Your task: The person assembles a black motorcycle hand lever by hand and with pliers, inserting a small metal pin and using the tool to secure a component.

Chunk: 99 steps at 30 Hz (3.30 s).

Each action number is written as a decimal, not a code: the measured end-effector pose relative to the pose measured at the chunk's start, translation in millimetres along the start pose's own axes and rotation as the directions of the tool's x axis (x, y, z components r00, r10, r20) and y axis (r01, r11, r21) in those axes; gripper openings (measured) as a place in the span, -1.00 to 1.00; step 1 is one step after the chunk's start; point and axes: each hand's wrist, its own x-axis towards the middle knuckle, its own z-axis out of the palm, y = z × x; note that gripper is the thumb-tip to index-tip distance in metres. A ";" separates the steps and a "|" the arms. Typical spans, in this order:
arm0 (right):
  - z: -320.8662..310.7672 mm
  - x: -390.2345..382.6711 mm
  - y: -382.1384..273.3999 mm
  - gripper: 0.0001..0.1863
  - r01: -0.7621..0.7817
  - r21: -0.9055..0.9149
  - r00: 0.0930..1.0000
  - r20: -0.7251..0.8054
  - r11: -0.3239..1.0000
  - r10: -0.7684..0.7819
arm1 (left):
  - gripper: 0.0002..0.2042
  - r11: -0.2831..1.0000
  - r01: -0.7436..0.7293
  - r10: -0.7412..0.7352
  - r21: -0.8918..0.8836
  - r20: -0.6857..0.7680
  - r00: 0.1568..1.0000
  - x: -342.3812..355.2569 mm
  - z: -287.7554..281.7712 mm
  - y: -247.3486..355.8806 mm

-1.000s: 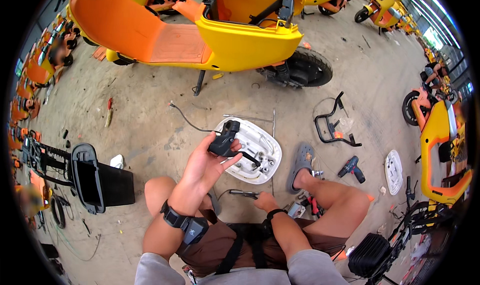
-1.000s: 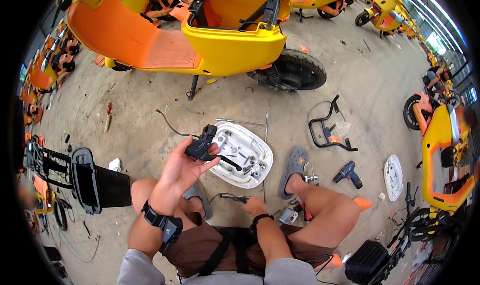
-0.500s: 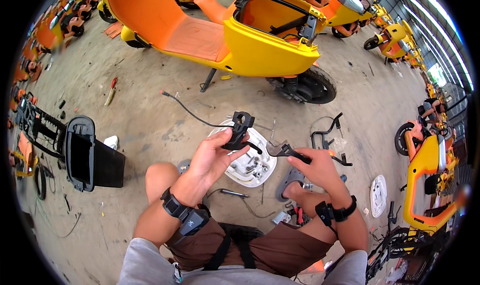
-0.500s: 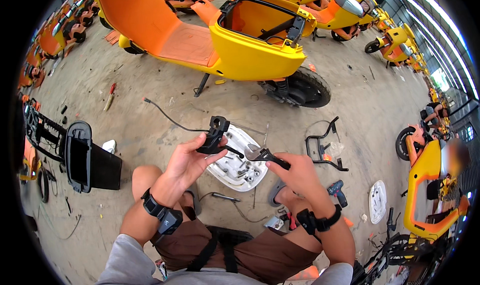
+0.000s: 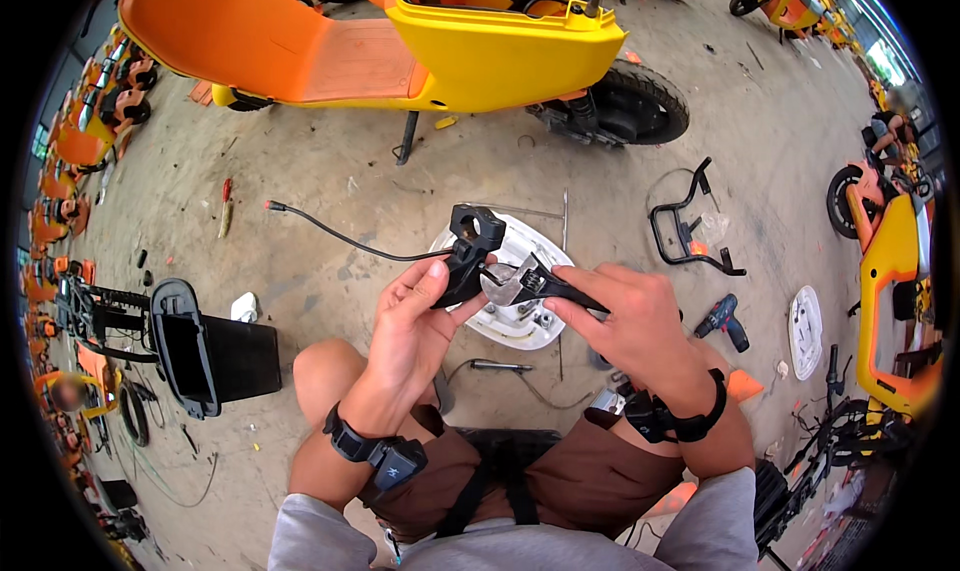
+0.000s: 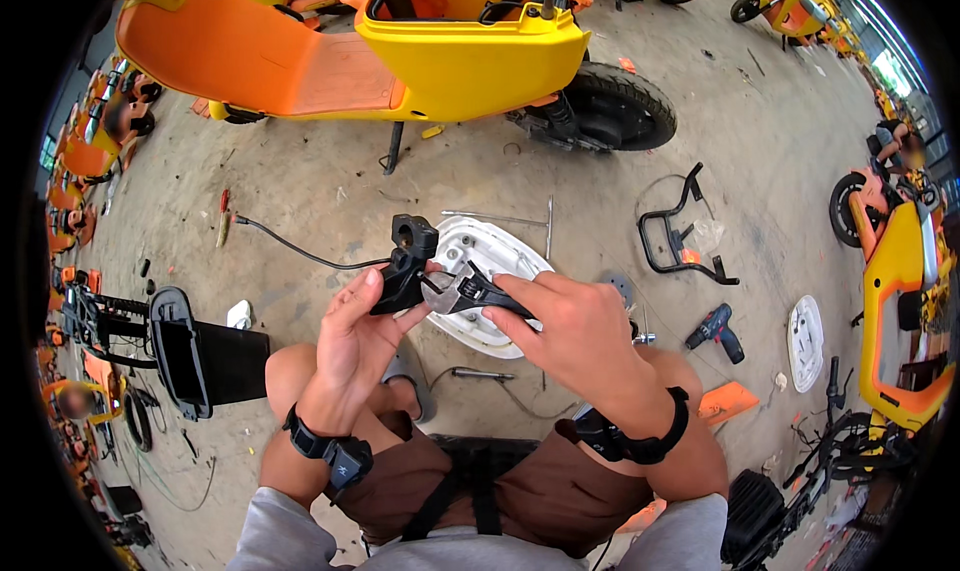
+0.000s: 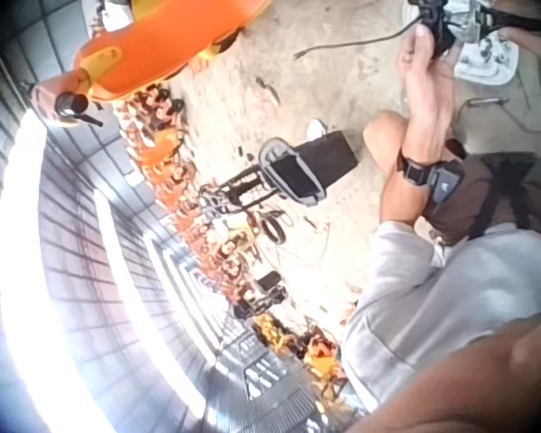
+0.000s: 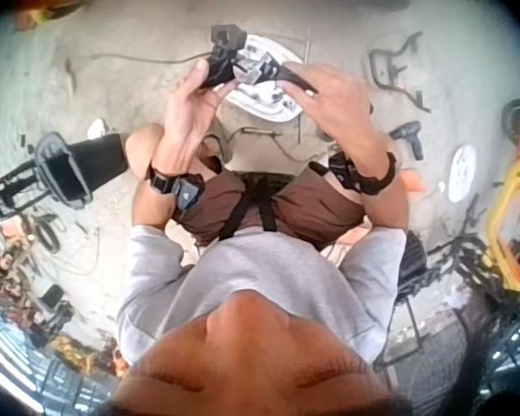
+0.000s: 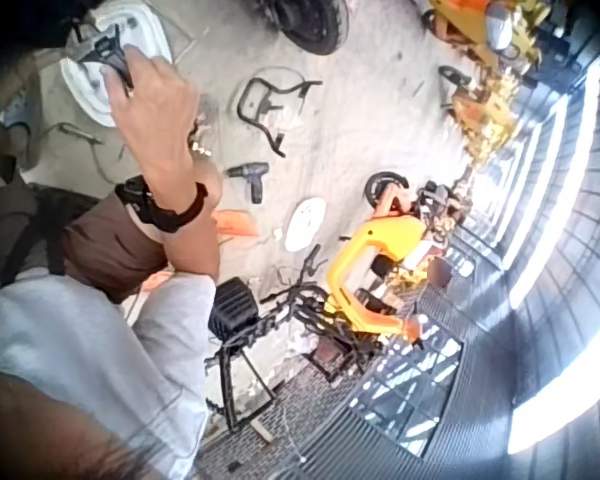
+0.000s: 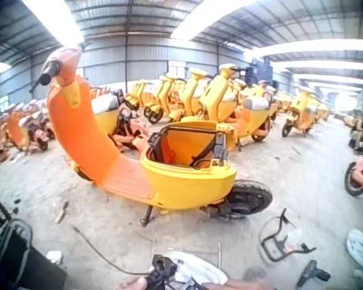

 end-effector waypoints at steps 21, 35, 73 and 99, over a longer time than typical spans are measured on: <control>0.9 -12.3 -0.9 -0.65 -0.105 0.119 0.993 -0.033 0.987 0.110 | -0.70 0.989 -0.059 0.063 0.133 -0.023 0.998 -1.9 5.8 -4.7; 3.1 -12.9 -0.8 -0.71 -0.261 0.309 0.965 0.097 0.914 0.243 | -0.69 0.958 -0.057 0.081 0.280 -0.075 0.994 -6.5 4.4 -3.2; 22.1 -14.9 3.0 -0.65 -0.528 0.594 0.848 0.399 0.607 0.348 | -0.66 0.975 -0.014 0.013 0.220 0.008 1.000 -5.0 1.5 2.0; 23.4 -15.8 2.4 -0.65 -0.539 0.599 0.842 0.391 0.592 0.370 | -0.68 0.964 -0.012 -0.008 0.265 0.076 0.997 -8.4 0.3 3.4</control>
